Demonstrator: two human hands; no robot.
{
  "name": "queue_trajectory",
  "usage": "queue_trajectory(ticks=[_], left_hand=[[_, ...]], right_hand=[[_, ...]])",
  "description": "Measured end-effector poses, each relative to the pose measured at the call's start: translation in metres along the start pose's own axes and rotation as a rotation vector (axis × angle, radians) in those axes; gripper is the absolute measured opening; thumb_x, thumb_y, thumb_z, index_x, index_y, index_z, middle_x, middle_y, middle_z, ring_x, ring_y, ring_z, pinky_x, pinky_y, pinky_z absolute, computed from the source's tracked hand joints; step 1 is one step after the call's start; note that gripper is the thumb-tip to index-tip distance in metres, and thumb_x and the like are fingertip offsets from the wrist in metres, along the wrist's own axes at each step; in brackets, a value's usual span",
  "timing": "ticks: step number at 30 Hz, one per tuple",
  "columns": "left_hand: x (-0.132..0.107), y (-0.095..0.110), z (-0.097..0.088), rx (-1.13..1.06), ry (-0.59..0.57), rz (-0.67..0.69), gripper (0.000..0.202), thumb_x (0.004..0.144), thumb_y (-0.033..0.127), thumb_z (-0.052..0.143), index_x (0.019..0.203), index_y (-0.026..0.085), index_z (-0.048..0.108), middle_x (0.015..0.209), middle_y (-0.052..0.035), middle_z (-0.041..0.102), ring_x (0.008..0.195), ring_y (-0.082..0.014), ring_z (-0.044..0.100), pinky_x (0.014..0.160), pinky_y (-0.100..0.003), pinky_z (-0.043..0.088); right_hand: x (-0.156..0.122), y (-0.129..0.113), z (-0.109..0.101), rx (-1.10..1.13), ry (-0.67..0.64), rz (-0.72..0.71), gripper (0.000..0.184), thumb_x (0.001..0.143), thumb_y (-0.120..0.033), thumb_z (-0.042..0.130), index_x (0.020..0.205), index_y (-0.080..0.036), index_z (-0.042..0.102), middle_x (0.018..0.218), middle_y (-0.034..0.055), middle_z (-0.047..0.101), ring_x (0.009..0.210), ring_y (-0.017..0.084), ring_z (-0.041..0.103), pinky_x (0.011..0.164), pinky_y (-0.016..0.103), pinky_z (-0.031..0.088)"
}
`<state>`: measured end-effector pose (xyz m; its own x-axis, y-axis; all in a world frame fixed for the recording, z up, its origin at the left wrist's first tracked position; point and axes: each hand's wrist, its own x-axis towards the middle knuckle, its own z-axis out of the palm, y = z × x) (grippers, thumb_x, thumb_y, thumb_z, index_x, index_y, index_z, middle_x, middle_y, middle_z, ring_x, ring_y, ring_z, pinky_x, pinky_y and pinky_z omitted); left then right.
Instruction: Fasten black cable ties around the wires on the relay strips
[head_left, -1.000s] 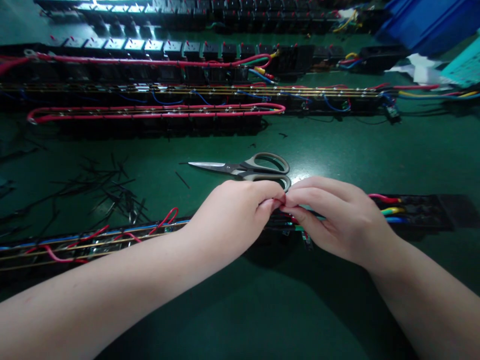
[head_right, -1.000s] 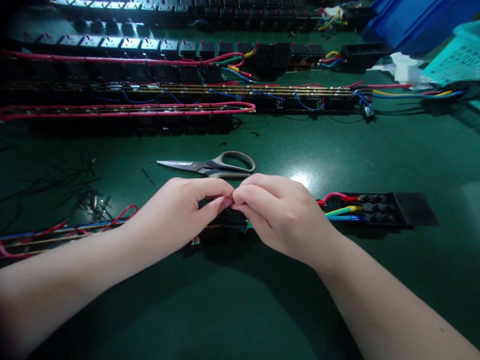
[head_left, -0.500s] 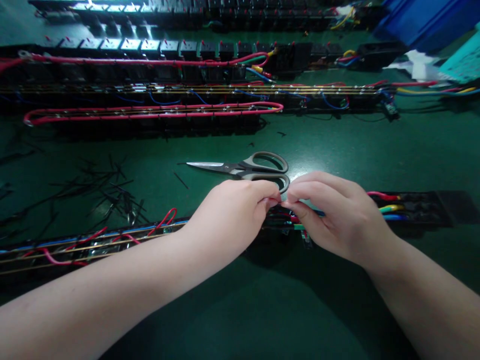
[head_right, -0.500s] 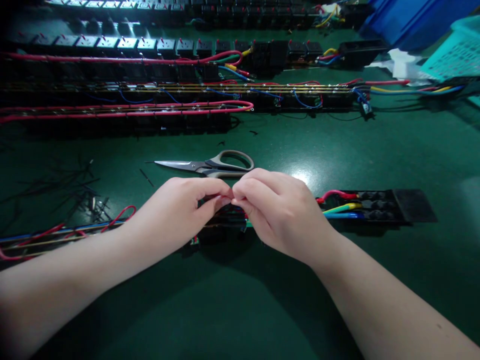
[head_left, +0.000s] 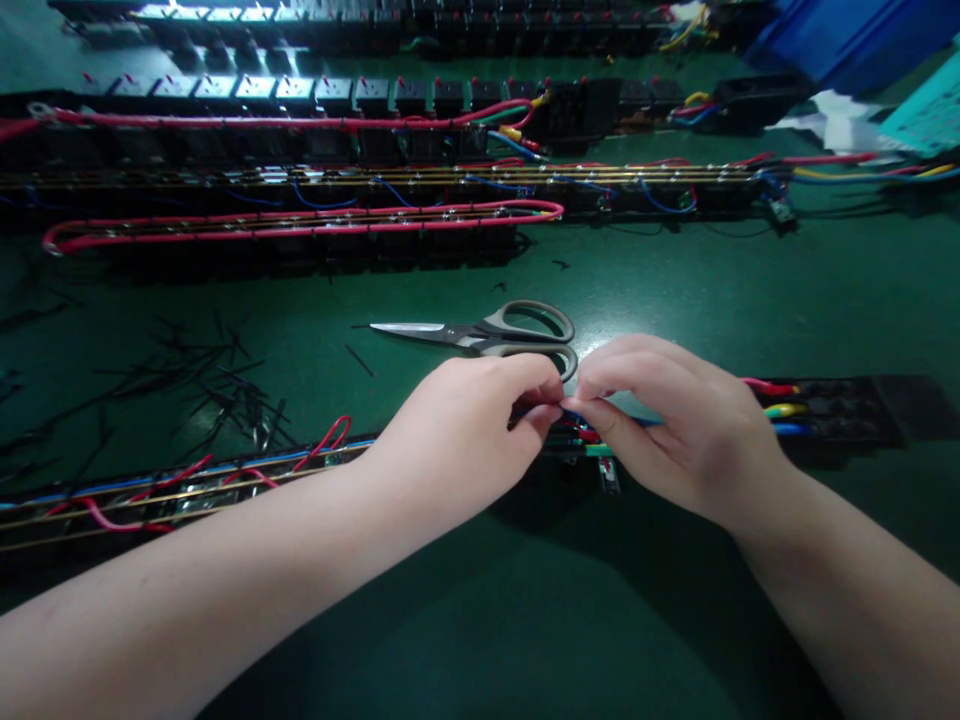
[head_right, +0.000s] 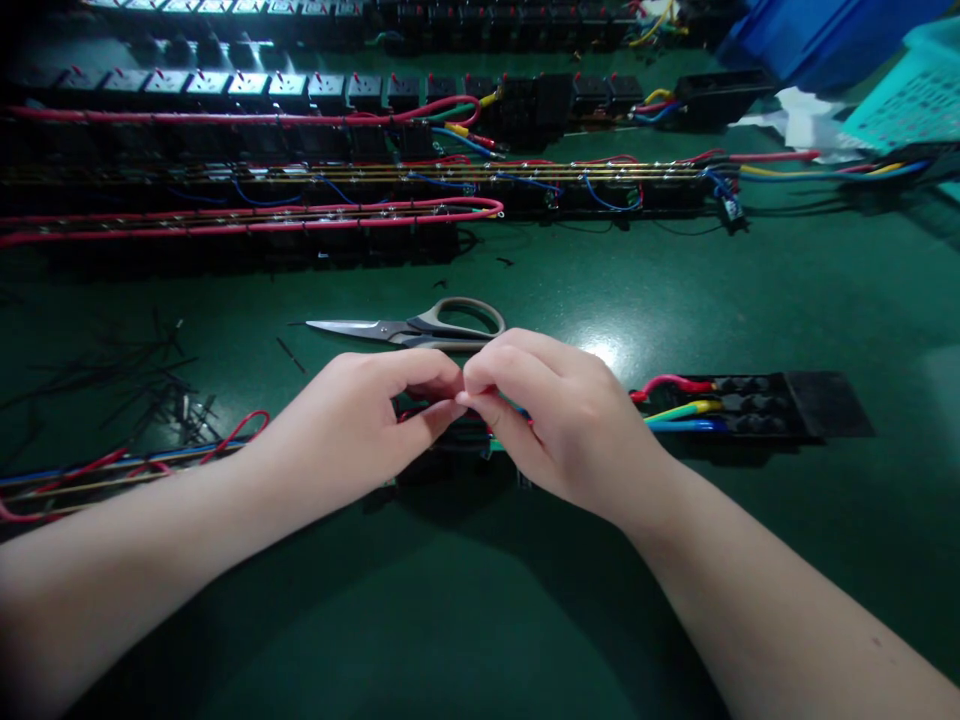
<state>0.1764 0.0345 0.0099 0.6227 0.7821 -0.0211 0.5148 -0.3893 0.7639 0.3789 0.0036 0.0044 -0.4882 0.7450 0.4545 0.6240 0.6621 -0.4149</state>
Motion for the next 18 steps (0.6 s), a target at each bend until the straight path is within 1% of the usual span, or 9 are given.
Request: queue_trajectory(ticks=[4, 7, 10, 15, 18], left_hand=[[0.0012, -0.0012, -0.0007, -0.054, 0.035, -0.004, 0.015, 0.09, 0.014, 0.061, 0.087, 0.023, 0.073, 0.087, 0.0035, 0.076, 0.081, -0.0156, 0.067, 0.071, -0.026, 0.046], [0.0016, -0.0018, -0.0001, -0.101, 0.074, -0.024, 0.017, 0.09, 0.012, 0.06, 0.087, 0.023, 0.072, 0.086, 0.0043, 0.076, 0.081, -0.0142, 0.067, 0.072, -0.025, 0.046], [0.0014, -0.0016, 0.0003, -0.107, 0.097, -0.039, 0.015, 0.09, 0.012, 0.061, 0.085, 0.022, 0.07, 0.083, 0.0046, 0.073, 0.078, -0.0133, 0.065, 0.069, -0.024, 0.044], [0.0007, -0.0008, -0.0005, -0.07, 0.083, -0.035, 0.014, 0.092, 0.011, 0.059, 0.084, 0.021, 0.065, 0.08, 0.0046, 0.069, 0.077, -0.0124, 0.061, 0.066, -0.023, 0.04], [0.0011, 0.0004, -0.0014, -0.048, 0.072, -0.056, 0.013, 0.093, 0.013, 0.058, 0.084, 0.021, 0.062, 0.08, 0.0042, 0.067, 0.077, -0.0127, 0.059, 0.064, -0.023, 0.038]], right_hand=[[-0.0005, 0.0029, -0.0012, 0.11, -0.043, 0.036, 0.011, 0.095, -0.016, 0.063, 0.099, -0.025, 0.058, 0.087, 0.0015, 0.068, 0.075, 0.015, 0.065, 0.065, 0.029, 0.054], [-0.0015, 0.0069, -0.002, 0.141, -0.073, 0.062, 0.014, 0.093, -0.012, 0.061, 0.102, -0.023, 0.06, 0.087, 0.0012, 0.068, 0.074, 0.013, 0.063, 0.063, 0.027, 0.053], [-0.0014, 0.0092, -0.0028, 0.147, -0.094, 0.062, 0.016, 0.091, -0.008, 0.058, 0.098, -0.022, 0.061, 0.087, 0.0012, 0.068, 0.074, 0.013, 0.064, 0.063, 0.025, 0.052], [-0.0002, 0.0083, -0.003, 0.164, -0.157, 0.059, 0.015, 0.089, -0.009, 0.059, 0.094, -0.022, 0.065, 0.087, 0.0024, 0.07, 0.075, 0.014, 0.064, 0.065, 0.026, 0.053], [-0.0017, 0.0088, -0.0025, 0.158, -0.164, 0.06, 0.017, 0.088, -0.009, 0.057, 0.094, -0.022, 0.065, 0.088, 0.0031, 0.071, 0.077, 0.015, 0.066, 0.066, 0.027, 0.054]])
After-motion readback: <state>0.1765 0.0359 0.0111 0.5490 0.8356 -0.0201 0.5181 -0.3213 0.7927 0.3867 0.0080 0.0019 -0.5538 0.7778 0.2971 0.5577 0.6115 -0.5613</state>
